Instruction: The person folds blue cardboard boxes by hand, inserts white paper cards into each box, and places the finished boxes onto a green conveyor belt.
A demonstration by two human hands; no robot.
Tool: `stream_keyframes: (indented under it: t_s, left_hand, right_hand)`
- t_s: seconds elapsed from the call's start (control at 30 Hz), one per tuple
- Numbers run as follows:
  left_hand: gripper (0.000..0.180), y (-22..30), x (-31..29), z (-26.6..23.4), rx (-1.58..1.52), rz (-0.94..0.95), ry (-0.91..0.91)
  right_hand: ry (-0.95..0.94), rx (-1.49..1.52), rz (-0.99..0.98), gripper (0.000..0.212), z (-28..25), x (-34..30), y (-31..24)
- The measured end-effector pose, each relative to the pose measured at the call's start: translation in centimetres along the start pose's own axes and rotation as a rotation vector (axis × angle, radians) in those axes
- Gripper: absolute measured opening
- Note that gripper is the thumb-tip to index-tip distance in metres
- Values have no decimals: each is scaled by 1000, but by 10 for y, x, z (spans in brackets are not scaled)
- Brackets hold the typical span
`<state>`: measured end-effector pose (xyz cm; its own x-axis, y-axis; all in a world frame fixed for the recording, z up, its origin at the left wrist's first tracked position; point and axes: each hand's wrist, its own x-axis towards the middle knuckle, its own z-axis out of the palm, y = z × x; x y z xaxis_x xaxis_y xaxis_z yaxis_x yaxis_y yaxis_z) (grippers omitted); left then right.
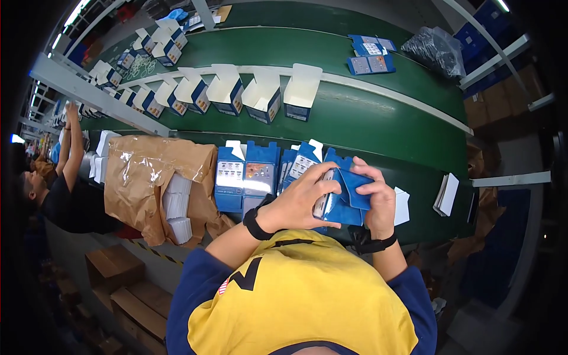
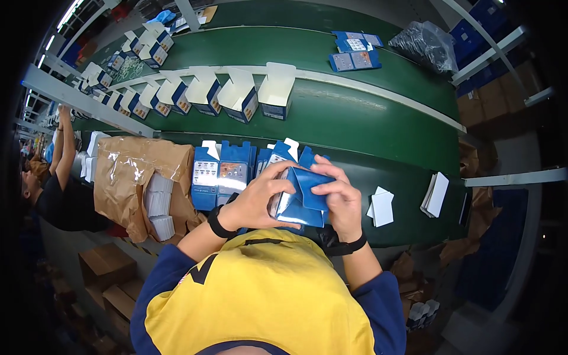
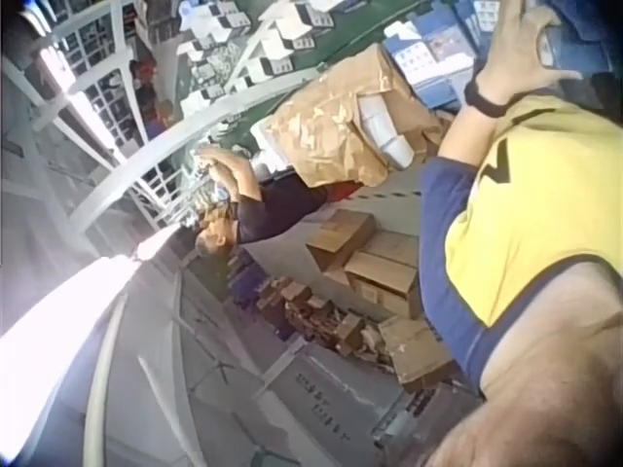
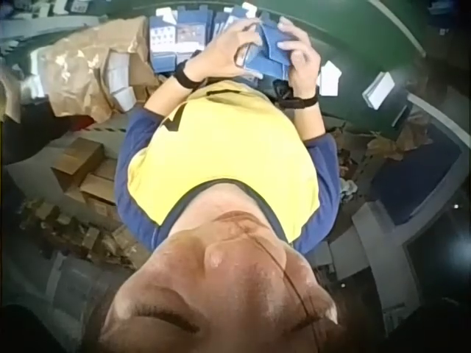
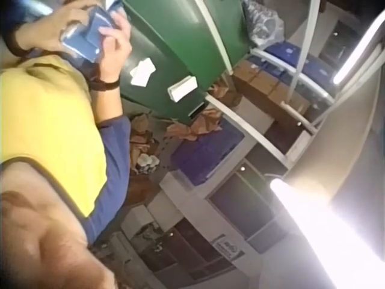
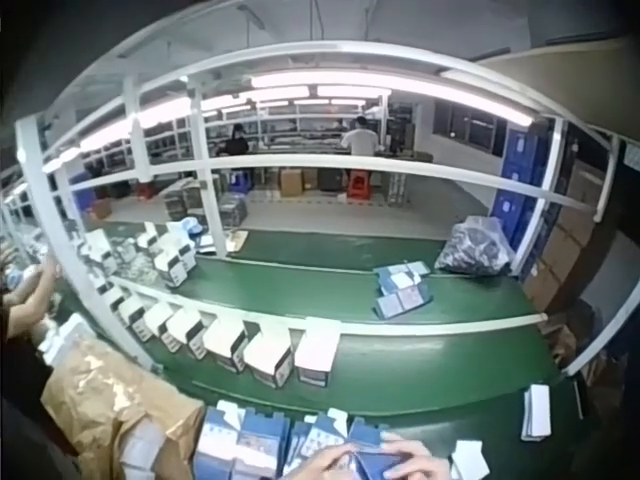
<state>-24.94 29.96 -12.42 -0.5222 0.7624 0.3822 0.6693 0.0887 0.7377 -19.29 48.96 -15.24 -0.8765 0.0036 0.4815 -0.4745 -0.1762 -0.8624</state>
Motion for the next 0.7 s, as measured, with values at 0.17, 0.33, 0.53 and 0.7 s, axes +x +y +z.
stream_keyframes:
  t_s: [0.17, 0.33, 0.53, 0.7]
  left_hand:
    - [81, -7, -2, -3, 15, 82, 39]
    - [85, -5, -2, -5, 122, 24, -25]
    - [100, -8, -6, -8, -38, -68, -119]
    - [109, 5, 10, 4, -137, -131, 4]
  right_hand:
    - [34, -283, 300, 46, 8, 12, -16]
    - [-121, -442, 316, 51, 0, 15, -9]
    - [-247, -434, 537, 59, -10, 19, -18]
    - [53, 194, 275, 73, 8, 10, -1]
